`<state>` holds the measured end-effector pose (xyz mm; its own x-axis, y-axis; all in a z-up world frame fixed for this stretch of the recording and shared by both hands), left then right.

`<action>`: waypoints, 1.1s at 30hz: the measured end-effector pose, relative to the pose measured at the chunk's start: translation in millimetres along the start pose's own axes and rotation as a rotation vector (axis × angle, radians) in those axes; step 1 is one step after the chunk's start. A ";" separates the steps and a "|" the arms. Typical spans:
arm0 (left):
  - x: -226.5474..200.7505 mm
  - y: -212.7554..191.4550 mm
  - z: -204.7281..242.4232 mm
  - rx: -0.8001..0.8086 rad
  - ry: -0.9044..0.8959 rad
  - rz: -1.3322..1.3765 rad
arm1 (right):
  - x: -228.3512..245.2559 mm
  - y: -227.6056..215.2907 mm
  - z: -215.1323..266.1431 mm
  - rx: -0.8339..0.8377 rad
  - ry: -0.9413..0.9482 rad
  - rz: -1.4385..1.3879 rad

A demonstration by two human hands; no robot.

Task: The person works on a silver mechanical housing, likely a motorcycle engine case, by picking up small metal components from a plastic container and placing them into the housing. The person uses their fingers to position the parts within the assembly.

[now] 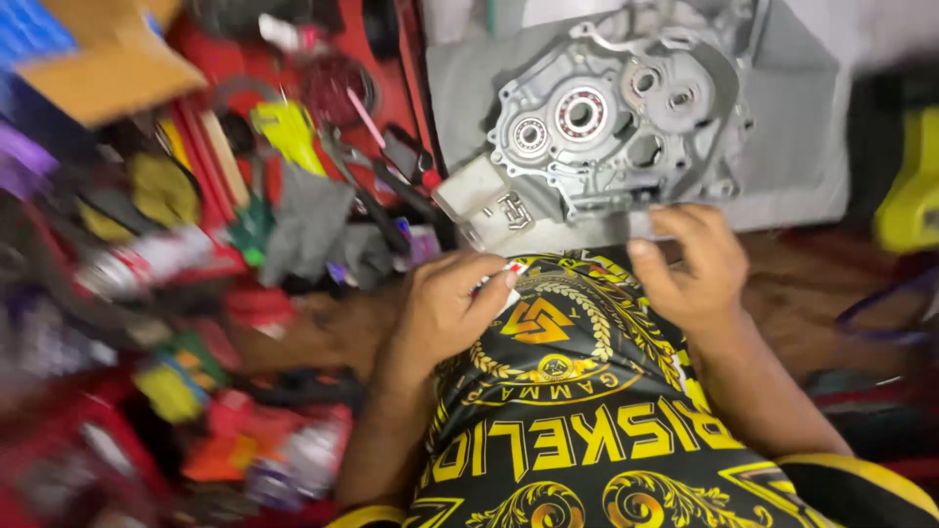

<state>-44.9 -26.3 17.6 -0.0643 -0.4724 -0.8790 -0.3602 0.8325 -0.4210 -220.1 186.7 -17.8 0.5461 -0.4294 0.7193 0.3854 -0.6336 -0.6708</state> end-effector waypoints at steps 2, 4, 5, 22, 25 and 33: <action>-7.9 -3.9 5.6 0.021 0.023 0.034 | 12.2 8.9 22.9 -0.086 0.048 -0.101; -18.6 -6.1 12.1 0.077 0.081 0.036 | 27.9 21.8 36.6 -0.017 0.142 -0.264; -22.0 -8.4 14.2 0.101 0.100 0.030 | 37.7 24.4 42.8 -0.047 0.150 -0.269; -38.0 -25.5 59.9 0.172 0.234 0.213 | 113.1 85.0 117.3 0.452 0.422 -1.180; -38.7 -27.7 61.1 0.146 0.217 0.219 | 119.1 77.8 114.3 0.499 0.435 -1.249; -35.8 -30.4 61.7 0.081 0.244 0.253 | 130.9 67.5 101.5 0.592 0.432 -1.188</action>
<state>25.8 -16.9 48.2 -0.3658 -0.2954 -0.8826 -0.2298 0.9476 -0.2219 -47.1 153.0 12.7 -0.5535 -0.0645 0.8304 0.7632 -0.4384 0.4747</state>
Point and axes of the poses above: each hand's wrist, its own z-axis away from the middle knuckle, its own y-axis out of the palm, x = y × z, the point moved 5 cm from there along -z, towards the middle knuckle, and after that the axes turned 14 degrees about y, right-handed, at the moved point
